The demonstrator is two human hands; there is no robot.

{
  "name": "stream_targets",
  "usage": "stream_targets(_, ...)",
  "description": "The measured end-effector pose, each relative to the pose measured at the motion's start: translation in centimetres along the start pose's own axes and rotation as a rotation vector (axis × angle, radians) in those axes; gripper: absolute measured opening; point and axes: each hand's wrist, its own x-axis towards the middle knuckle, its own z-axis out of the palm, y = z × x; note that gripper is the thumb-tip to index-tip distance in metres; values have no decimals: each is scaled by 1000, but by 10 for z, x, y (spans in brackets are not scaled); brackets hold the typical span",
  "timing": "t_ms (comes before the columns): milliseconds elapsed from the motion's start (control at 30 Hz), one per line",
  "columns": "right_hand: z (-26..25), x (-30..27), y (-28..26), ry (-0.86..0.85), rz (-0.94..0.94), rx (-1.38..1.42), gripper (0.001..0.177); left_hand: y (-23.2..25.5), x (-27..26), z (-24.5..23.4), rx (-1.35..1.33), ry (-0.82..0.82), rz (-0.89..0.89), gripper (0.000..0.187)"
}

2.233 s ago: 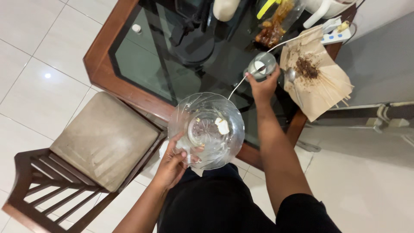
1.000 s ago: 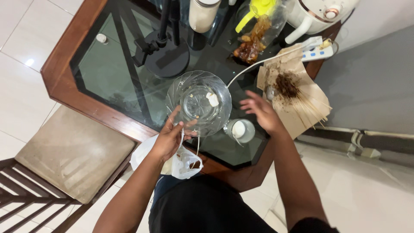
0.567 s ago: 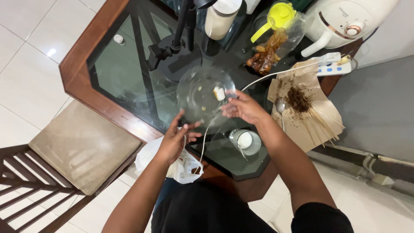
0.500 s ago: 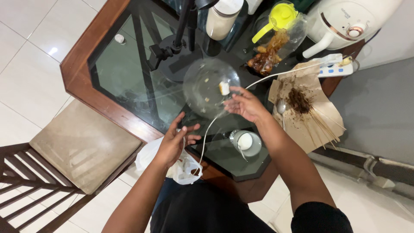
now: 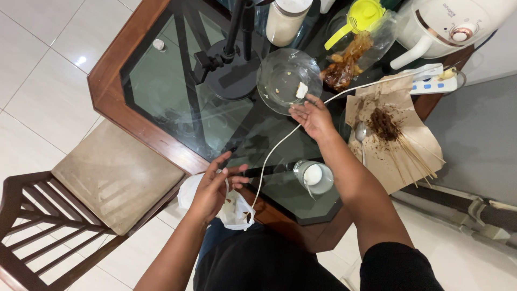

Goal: The person cleans a cluttered dining table by picking up food scraps, a plastic bag, and a glass, placing them into a white plastic bag. They also wipe the table surface with their hand and move a chair to access the area.

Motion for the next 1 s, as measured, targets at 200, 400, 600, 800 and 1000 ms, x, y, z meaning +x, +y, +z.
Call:
stream_targets(200, 9, 6, -7, 51, -22, -30, 43, 0, -6, -2, -22, -17, 26, 62)
stream_targets(400, 17, 17, -16, 58, -49, -34, 47, -2, -8, -4, -21, 4, 33, 65)
stream_targets(600, 26, 45, -25, 56, -63, -46, 52, -3, -9, -4, -41, -3, 50, 66)
stream_targets(800, 34, 81, -41, 33, -110, -33, 54, -4, -8, -1, -26, 28, 39, 66)
stream_targets(1000, 24, 98, -39, 124, -109, -10, 46, -3, -11, 3, -24, 37, 32, 63)
